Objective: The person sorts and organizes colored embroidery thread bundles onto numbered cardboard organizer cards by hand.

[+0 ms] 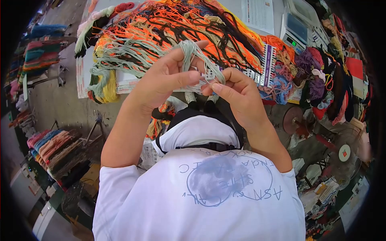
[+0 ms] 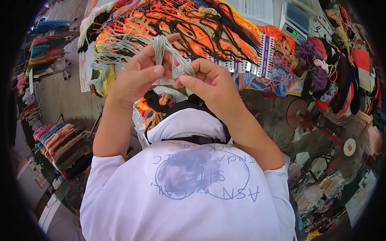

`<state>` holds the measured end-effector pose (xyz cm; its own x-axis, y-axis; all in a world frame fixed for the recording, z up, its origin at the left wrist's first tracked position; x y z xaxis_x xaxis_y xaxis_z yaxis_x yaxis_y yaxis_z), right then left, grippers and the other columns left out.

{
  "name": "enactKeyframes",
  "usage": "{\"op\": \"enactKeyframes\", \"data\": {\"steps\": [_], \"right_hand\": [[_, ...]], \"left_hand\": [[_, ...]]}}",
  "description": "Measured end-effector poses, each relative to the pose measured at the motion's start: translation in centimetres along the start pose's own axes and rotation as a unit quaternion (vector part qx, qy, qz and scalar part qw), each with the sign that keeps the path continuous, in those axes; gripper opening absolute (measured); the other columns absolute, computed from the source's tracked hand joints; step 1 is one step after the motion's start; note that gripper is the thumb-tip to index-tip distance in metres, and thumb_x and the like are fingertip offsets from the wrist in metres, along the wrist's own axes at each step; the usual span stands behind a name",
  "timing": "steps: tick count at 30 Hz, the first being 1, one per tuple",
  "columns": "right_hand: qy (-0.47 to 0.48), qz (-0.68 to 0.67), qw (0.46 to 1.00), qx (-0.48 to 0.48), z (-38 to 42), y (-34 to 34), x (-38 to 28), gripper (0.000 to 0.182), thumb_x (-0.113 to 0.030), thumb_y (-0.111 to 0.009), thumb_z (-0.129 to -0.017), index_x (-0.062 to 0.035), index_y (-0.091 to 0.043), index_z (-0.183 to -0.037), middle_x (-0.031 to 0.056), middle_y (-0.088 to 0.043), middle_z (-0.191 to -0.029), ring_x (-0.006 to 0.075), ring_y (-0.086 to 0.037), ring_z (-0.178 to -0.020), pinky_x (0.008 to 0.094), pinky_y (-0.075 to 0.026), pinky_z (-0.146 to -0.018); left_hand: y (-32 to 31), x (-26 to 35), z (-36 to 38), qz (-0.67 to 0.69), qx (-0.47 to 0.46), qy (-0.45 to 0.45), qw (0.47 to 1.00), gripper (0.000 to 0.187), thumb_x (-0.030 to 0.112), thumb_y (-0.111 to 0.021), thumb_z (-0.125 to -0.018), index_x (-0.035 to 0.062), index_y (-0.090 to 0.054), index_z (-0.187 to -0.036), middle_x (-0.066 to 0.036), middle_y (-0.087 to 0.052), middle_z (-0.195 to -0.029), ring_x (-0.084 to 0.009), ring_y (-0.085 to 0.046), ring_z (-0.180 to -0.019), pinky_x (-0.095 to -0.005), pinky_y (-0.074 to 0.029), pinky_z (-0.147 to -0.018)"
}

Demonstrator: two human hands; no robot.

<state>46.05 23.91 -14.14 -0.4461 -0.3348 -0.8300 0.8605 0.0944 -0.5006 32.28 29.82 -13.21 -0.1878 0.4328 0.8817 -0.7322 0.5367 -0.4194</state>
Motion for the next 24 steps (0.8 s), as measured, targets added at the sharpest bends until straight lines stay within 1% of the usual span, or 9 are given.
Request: {"op": "enactKeyframes", "data": {"steps": [7,10,12,13,15,16,18,20,24], "right_hand": [[-0.010,0.031,0.996,0.079,0.4,1.6,0.6,0.007,-0.007,-0.062,-0.085,-0.0005,-0.060,-0.084,0.0016,-0.062,-0.080,0.0053,-0.053,-0.067,0.0188,-0.040,-0.060],[0.009,-0.014,0.995,0.097,0.4,2.1,0.4,0.006,-0.007,-0.061,-0.084,-0.0003,-0.061,-0.085,0.0006,-0.060,-0.077,0.0037,-0.051,-0.066,0.0178,-0.037,-0.058],[-0.023,-0.063,0.997,0.026,0.8,3.2,0.3,0.007,-0.007,-0.061,-0.084,0.0002,-0.061,-0.086,0.0010,-0.060,-0.076,0.0041,-0.050,-0.065,0.0179,-0.037,-0.057],[-0.053,-0.110,0.991,-0.048,1.2,4.0,0.2,0.008,-0.007,-0.061,-0.084,0.0006,-0.061,-0.087,0.0013,-0.060,-0.075,0.0044,-0.050,-0.064,0.0180,-0.037,-0.056],[-0.068,-0.034,0.995,-0.070,3.3,9.6,-0.3,0.011,-0.007,-0.059,-0.084,0.0009,-0.061,-0.091,0.0026,-0.059,-0.073,0.0063,-0.045,-0.055,0.0217,-0.035,-0.048],[-0.068,-0.065,0.994,-0.059,4.7,13.1,-0.4,0.011,-0.007,-0.058,-0.084,0.0007,-0.061,-0.092,0.0028,-0.058,-0.073,0.0063,-0.042,-0.053,0.0223,-0.033,-0.045],[-0.076,-0.126,0.985,0.092,8.3,22.7,-0.3,0.016,-0.016,-0.052,-0.091,-0.0007,-0.058,-0.093,-0.0022,-0.042,-0.062,0.0056,-0.033,-0.048,0.0196,-0.026,-0.042],[-0.066,-0.176,0.963,0.194,12.9,31.2,-0.3,0.017,-0.017,-0.048,-0.093,-0.0016,-0.056,-0.095,-0.0042,-0.031,-0.061,0.0043,-0.027,-0.047,0.0192,-0.022,-0.040],[-0.063,-0.238,0.908,0.339,22.8,43.9,-1.2,0.014,-0.016,-0.044,-0.095,-0.0044,-0.052,-0.092,-0.0052,-0.027,-0.060,0.0048,-0.022,-0.045,0.0204,-0.017,-0.038]], "left_hand": [[-1.8,-0.3,-0.5,-0.005,0.022,-0.005,1.000,0.074,0.019,-0.067,-0.079,-0.0050,-0.027,-0.137,-0.001,-0.056,-0.085,-0.0102,-0.056,-0.082,-0.0223,-0.046,-0.077],[-1.4,-0.1,-0.2,0.031,0.034,0.008,0.999,0.074,0.021,-0.067,-0.079,-0.0065,-0.028,-0.135,0.001,-0.053,-0.077,-0.0081,-0.054,-0.068,-0.0210,-0.045,-0.062],[-0.5,-1.2,0.9,0.146,-0.086,0.157,0.973,0.051,0.016,-0.064,-0.081,-0.0018,-0.046,-0.125,0.002,-0.053,-0.075,-0.0049,-0.045,-0.056,-0.0200,-0.035,-0.048],[1.0,-1.5,1.5,0.008,-0.138,0.165,0.977,0.038,0.018,-0.063,-0.081,-0.0016,-0.057,-0.112,0.003,-0.053,-0.067,-0.0033,-0.039,-0.051,-0.0198,-0.028,-0.045],[5.9,-1.8,2.9,-0.095,-0.153,0.183,0.967,0.026,0.018,-0.062,-0.082,0.0000,-0.062,-0.100,0.005,-0.050,-0.060,-0.0032,-0.038,-0.049,-0.0203,-0.027,-0.044],[10.0,-2.2,4.3,-0.068,-0.075,0.195,0.976,0.016,0.020,-0.061,-0.084,0.0043,-0.060,-0.086,0.005,-0.045,-0.057,-0.0034,-0.036,-0.046,-0.0209,-0.026,-0.041],[17.7,-1.6,7.2,0.028,0.135,0.229,0.964,0.026,0.026,-0.052,-0.091,0.0118,-0.045,-0.069,0.008,-0.029,-0.051,-0.0023,-0.026,-0.040,-0.0190,-0.019,-0.034],[23.6,-0.5,10.2,0.081,0.310,0.221,0.921,0.020,0.024,-0.048,-0.093,0.0135,-0.047,-0.076,0.010,-0.024,-0.051,-0.0020,-0.019,-0.037,-0.0176,-0.016,-0.033],[34.7,2.0,16.2,0.070,0.490,0.177,0.850,0.018,0.019,-0.049,-0.093,0.0130,-0.046,-0.076,0.008,-0.022,-0.052,-0.0038,-0.019,-0.039,-0.0197,-0.014,-0.033]]}}
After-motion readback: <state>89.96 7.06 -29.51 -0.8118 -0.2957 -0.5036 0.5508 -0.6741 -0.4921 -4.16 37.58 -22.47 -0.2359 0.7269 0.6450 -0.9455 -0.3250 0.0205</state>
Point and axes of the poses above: each hand's wrist, its own z-axis away from the middle knuckle, its own y-axis out of the back of the hand, x = y × z, the point moved 5 cm from there along -z, towards the middle knuckle
